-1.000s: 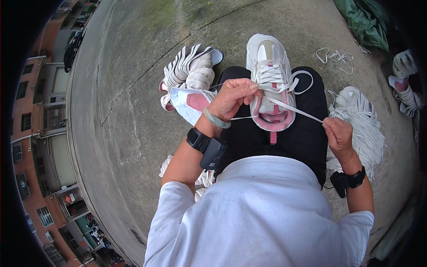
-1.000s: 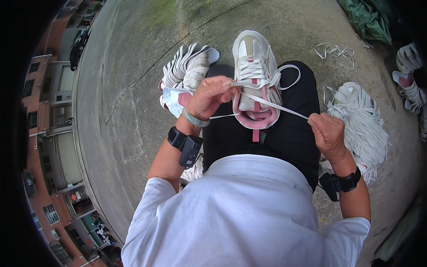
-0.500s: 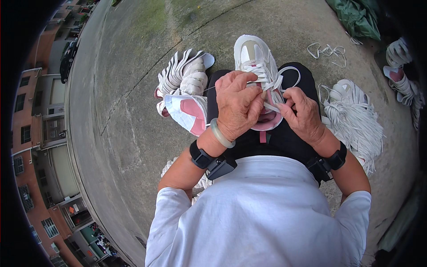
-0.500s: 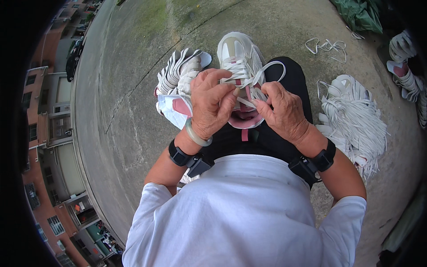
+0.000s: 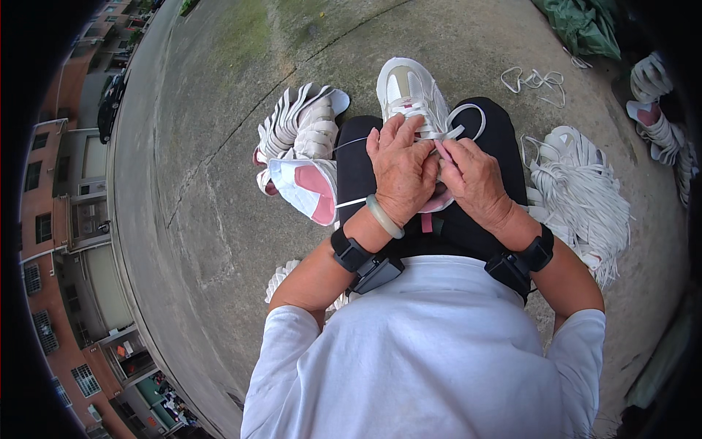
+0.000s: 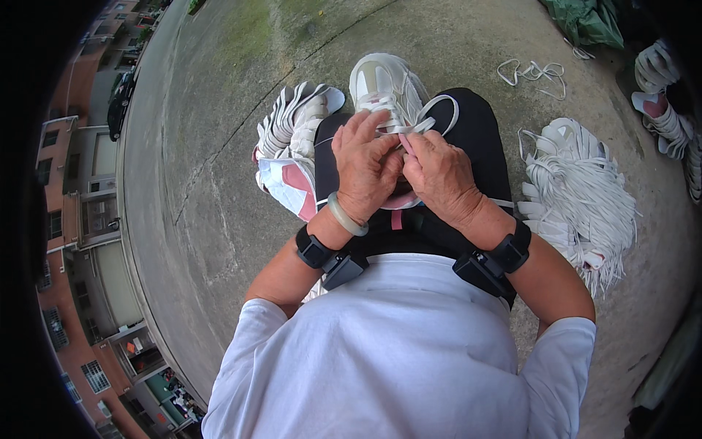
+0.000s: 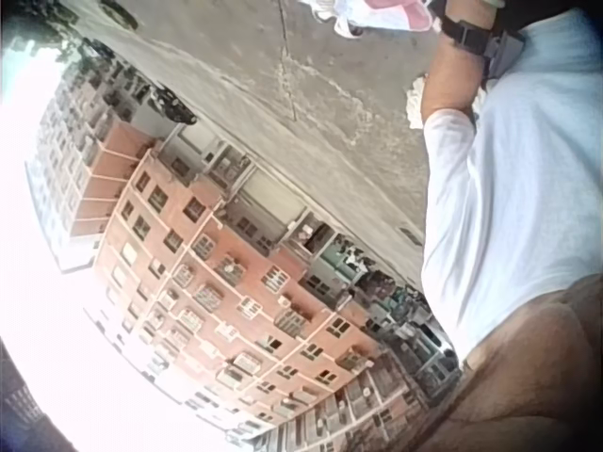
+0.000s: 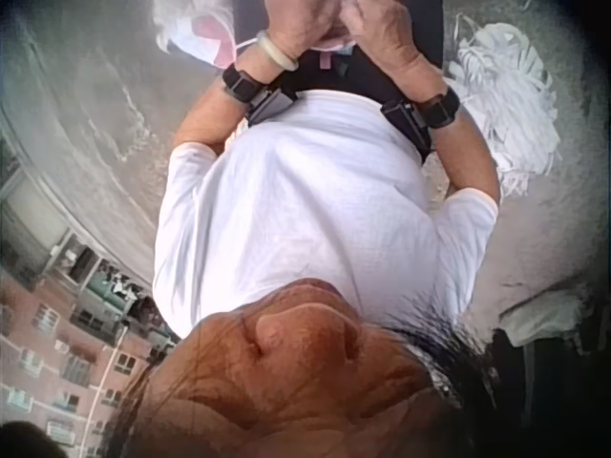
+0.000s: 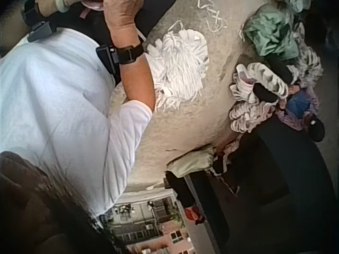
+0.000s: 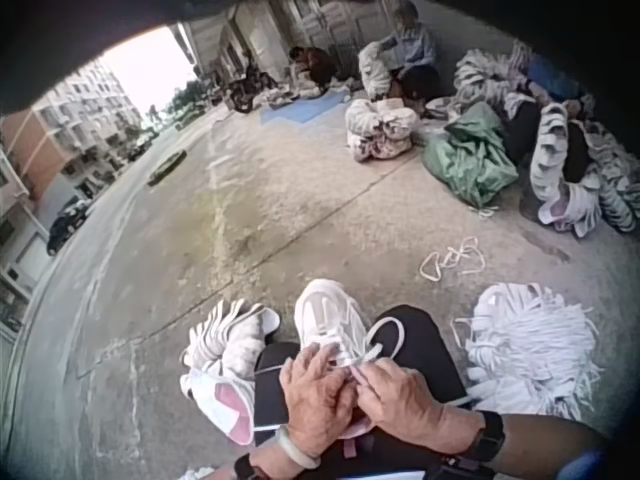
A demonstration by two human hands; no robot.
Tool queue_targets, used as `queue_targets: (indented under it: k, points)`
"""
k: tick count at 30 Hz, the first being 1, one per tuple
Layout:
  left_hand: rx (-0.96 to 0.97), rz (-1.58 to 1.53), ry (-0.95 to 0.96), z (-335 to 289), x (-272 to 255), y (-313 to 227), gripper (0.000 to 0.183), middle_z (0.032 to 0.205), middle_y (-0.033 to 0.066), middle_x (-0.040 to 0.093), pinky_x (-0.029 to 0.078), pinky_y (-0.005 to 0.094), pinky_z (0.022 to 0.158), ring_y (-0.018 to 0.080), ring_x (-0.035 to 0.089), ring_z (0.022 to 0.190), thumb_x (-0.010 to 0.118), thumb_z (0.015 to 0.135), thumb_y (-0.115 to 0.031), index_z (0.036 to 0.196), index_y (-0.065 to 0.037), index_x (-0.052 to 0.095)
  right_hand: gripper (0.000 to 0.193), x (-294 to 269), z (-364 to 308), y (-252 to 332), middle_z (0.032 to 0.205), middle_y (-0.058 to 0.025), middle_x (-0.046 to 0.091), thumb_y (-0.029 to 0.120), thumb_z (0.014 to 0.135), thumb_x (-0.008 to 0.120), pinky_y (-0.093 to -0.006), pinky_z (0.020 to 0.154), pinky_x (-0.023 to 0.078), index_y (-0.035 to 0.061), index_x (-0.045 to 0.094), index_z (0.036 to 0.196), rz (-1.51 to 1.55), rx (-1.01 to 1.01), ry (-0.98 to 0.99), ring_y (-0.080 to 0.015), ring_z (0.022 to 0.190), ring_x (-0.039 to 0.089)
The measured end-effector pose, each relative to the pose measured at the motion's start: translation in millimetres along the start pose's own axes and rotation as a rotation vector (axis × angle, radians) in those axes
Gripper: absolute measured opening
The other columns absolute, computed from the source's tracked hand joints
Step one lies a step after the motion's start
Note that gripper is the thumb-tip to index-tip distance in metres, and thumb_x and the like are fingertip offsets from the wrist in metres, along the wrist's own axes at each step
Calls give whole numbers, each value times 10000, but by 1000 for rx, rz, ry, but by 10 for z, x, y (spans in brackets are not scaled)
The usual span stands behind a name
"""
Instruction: The person laces a shoe by hand, threading a shoelace through the eyelets and pulling it tight. They pick up a shoe tongue, thread the lace through its loop, and continue lacing the shoe before setting the tongue aside.
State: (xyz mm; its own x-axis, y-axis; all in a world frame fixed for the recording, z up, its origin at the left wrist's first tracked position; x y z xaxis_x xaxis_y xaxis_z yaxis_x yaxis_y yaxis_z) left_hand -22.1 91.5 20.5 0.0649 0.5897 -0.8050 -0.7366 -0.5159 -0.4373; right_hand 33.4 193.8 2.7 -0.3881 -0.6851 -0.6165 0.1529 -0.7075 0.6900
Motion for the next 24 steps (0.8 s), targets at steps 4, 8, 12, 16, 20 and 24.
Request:
queue_targets:
  k: [4, 8, 12, 16, 20, 24]
  points:
    - [-13, 12, -18, 17, 53, 5, 182, 1154, 88, 555, 254, 496, 960, 326, 443, 1138, 658, 645, -90, 827, -96, 673, 201, -46, 13, -40, 800, -170, 562, 83, 772, 557, -400, 567, 491, 9, 554, 959, 129, -39, -54, -344, 648, 585]
    - [41, 23, -42, 38, 2, -17, 107, 1185, 92, 537, 223, 532, 973, 339, 431, 1151, 637, 640, -62, 746, -79, 636, 257, -29, -9, -43, 768, -151, 566, 83, 752, 576, -391, 571, 491, 20, 523, 995, 171, 56, -23, -319, 633, 587]
    - [222, 147, 23, 41, -273, -204, 106, 1239, 91, 501, 189, 560, 995, 357, 398, 1186, 631, 607, -32, 689, -86, 592, 321, -10, -43, -104, 749, -124, 563, 81, 731, 591, -381, 569, 495, 20, 492, 1030, 185, 188, 71, -291, 625, 594]
    - [123, 244, 58, -187, -757, 83, 112, 1243, 92, 504, 192, 546, 1005, 348, 392, 1205, 624, 646, -13, 708, -98, 587, 322, -47, -59, -115, 739, -123, 558, 91, 719, 602, -380, 564, 496, 15, 496, 1013, 192, 148, 15, -284, 619, 593]
    - [-132, 426, 40, -664, -1223, 946, 126, 1233, 107, 513, 221, 501, 1001, 312, 433, 1166, 617, 677, 4, 731, -107, 589, 341, -43, -50, -108, 742, -135, 551, 99, 714, 607, -372, 562, 497, 9, 495, 1024, 171, 144, 13, -285, 614, 590]
    - [-286, 385, 62, -1053, -1291, 1344, 118, 1183, 124, 545, 264, 459, 975, 321, 471, 1102, 629, 670, -13, 740, -102, 595, 353, -10, -15, -65, 740, -123, 538, 107, 714, 625, -335, 544, 493, 9, 495, 1027, 108, 77, 4, -252, 601, 585]
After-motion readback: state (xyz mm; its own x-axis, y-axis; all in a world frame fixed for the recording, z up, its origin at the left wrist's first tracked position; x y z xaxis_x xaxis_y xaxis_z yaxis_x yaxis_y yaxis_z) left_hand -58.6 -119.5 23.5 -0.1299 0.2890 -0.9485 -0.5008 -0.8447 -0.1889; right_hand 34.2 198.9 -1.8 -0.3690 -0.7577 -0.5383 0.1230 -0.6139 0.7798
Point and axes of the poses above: each hand's wrist, its own z-axis towards the middle knuckle, its own x-axis out of the palm, y = z × x, the point moved 6 cm from there along z, towards the middle knuckle
